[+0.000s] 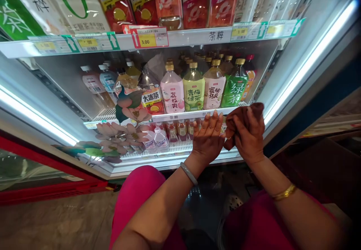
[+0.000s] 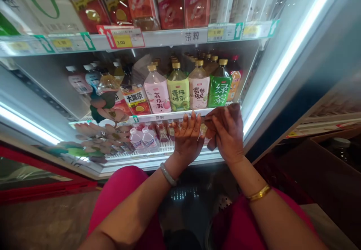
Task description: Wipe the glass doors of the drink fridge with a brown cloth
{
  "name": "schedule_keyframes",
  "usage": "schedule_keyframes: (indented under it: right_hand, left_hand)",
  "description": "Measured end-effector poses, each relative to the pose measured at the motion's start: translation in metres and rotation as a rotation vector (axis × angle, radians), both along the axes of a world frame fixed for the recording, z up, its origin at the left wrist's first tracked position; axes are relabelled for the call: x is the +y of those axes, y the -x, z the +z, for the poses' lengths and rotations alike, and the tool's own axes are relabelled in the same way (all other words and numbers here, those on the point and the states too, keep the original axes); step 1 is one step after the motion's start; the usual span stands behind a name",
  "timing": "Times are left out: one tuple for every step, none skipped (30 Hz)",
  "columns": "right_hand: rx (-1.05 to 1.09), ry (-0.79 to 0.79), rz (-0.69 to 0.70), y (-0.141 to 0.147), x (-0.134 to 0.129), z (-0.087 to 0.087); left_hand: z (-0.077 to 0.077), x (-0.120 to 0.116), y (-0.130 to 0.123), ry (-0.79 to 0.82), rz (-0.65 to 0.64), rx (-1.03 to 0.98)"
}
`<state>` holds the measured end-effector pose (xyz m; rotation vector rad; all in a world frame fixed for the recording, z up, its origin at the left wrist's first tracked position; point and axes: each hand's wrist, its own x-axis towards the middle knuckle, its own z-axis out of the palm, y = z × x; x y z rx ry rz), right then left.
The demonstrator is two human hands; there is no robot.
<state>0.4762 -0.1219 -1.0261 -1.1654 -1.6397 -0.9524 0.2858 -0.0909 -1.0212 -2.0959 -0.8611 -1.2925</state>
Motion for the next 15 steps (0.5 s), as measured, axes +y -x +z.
schedule_keyframes:
  right_hand:
    - [0.050, -0.019, -0.021, 0.007, 0.003, 0.006]
    - [0.080, -0.027, -0.034, 0.018, 0.006, 0.010]
    - [0.083, -0.017, -0.035, 0.031, 0.008, 0.011]
    - [0.066, 0.002, -0.030, 0.047, 0.009, 0.008]
    - [0.035, 0.018, -0.016, 0.061, 0.010, 0.004]
    - [0.002, 0.031, -0.001, 0.073, 0.010, -0.001]
    - [-0.025, 0.041, 0.011, 0.080, 0.009, -0.006]
    - [-0.051, 0.049, 0.022, 0.082, 0.008, -0.010]
    - [-0.078, 0.058, 0.032, 0.080, 0.007, -0.012]
    - [-0.113, 0.063, 0.052, 0.073, 0.007, -0.012]
    - [-0.150, 0.067, 0.082, 0.063, 0.008, -0.009]
    - [-0.166, 0.061, 0.110, 0.053, 0.010, -0.003]
    - [-0.144, 0.024, 0.126, 0.046, 0.012, 0.004]
    - [-0.084, -0.022, 0.118, 0.042, 0.015, 0.012]
    - [-0.006, -0.064, 0.095, 0.043, 0.019, 0.020]
  left_hand:
    - [0.000, -0.001, 0.002, 0.004, 0.001, 0.000]
    - [-0.001, -0.001, 0.005, 0.008, 0.004, 0.001]
    - [-0.001, -0.001, 0.009, 0.011, 0.011, 0.001]
    - [-0.002, 0.000, 0.014, 0.012, 0.021, -0.003]
    - [-0.002, 0.002, 0.020, 0.010, 0.029, -0.006]
    - [-0.002, 0.003, 0.027, 0.005, 0.033, -0.001]
    - [-0.002, 0.005, 0.035, 0.000, 0.036, 0.008]
    - [-0.001, 0.007, 0.043, -0.006, 0.039, 0.021]
    - [-0.001, 0.008, 0.052, -0.011, 0.045, 0.035]
    - [0.000, 0.008, 0.060, -0.014, 0.057, 0.042]
    - [0.001, 0.009, 0.067, -0.015, 0.074, 0.043]
    - [0.001, 0.008, 0.073, -0.010, 0.092, 0.041]
    - [0.002, 0.008, 0.078, 0.000, 0.107, 0.038]
    - [0.002, 0.007, 0.083, 0.014, 0.119, 0.041]
    - [0.002, 0.006, 0.087, 0.030, 0.129, 0.044]
